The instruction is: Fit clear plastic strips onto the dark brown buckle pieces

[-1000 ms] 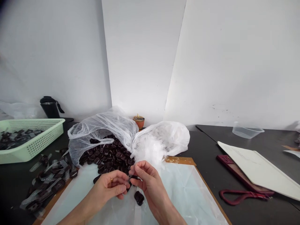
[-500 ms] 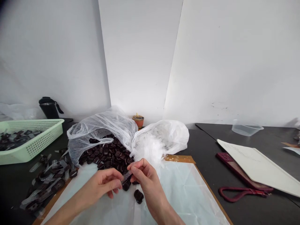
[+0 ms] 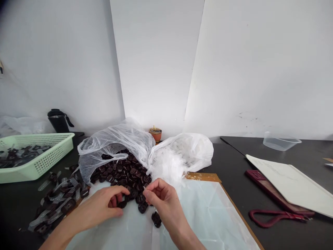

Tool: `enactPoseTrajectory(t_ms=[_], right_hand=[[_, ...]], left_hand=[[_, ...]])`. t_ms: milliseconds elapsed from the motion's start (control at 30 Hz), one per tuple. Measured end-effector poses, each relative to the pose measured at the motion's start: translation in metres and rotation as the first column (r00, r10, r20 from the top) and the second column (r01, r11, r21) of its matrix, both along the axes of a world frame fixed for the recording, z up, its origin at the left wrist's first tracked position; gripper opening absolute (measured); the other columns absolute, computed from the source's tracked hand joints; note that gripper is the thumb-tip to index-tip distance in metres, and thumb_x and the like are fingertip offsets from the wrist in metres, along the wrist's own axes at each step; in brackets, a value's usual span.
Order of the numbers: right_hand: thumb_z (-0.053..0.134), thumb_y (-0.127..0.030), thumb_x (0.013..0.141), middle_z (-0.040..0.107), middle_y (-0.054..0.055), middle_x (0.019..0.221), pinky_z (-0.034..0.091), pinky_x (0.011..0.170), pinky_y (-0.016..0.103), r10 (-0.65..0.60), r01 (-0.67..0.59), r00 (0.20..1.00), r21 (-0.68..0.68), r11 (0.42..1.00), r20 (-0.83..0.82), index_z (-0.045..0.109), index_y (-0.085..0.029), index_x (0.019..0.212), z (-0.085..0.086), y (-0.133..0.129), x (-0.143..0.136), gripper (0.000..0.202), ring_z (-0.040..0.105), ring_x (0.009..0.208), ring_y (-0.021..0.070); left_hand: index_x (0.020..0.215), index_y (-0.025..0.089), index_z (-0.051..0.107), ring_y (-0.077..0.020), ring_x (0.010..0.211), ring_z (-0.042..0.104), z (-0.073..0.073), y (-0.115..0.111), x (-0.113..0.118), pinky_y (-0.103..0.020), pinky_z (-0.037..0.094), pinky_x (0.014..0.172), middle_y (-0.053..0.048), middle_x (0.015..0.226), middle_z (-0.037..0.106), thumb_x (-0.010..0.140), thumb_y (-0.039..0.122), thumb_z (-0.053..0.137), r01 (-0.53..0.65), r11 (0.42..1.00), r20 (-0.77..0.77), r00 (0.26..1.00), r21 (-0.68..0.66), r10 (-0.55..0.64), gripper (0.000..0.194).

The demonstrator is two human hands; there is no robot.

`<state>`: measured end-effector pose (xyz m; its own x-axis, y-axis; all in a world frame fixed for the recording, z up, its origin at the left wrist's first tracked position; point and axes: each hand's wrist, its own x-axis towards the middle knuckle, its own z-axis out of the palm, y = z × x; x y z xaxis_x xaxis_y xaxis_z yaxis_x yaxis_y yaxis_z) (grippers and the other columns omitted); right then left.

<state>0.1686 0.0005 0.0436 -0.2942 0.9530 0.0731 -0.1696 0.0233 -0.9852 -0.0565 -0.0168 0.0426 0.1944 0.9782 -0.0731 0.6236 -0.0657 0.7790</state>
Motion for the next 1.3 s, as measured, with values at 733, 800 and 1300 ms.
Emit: enactPoseTrajectory(t_ms=[733,800,1300], right_hand=[[0.057,-0.015,0.087,0.062,0.002,0.074,0.045,0.061,0.024,-0.237,-0.009,0.908,0.583,0.812,0.345,0.066,-0.020,0.076,-0.005,-0.015,-0.004,0.015,0.058,0.067,0.0150],[0.055,-0.012,0.087,0.062,0.003,0.075,0.045,0.060,0.024,-0.238,-0.039,0.898,0.607,0.794,0.370,0.065,-0.020,0.076,-0.006,-0.015,-0.004,0.017,0.058,0.067,0.0153],[0.052,-0.016,0.093,0.069,0.008,0.089,0.052,0.072,0.026,-0.164,-0.151,0.872,0.573,0.805,0.461,0.072,-0.020,0.092,-0.013,-0.011,-0.004,0.021,0.066,0.081,0.0187]], left_hand=[[0.095,0.014,0.072,-0.0087,0.066,0.063,-0.019,-0.001,0.038,-0.016,0.052,0.063,-0.001,0.072,0.066,0.084,0.029,0.072,0.172,0.911,0.875,0.389,-0.376,0.288,0.019],[0.094,0.014,0.071,-0.0083,0.066,0.062,-0.018,-0.001,0.039,-0.016,0.051,0.063,-0.001,0.072,0.065,0.084,0.028,0.072,0.189,0.911,0.876,0.400,-0.366,0.269,0.017],[0.089,0.017,0.068,-0.0087,0.067,0.063,-0.022,0.000,0.045,-0.020,0.051,0.068,0.002,0.077,0.065,0.076,0.026,0.080,0.088,0.928,0.846,0.448,-0.363,0.289,0.020]])
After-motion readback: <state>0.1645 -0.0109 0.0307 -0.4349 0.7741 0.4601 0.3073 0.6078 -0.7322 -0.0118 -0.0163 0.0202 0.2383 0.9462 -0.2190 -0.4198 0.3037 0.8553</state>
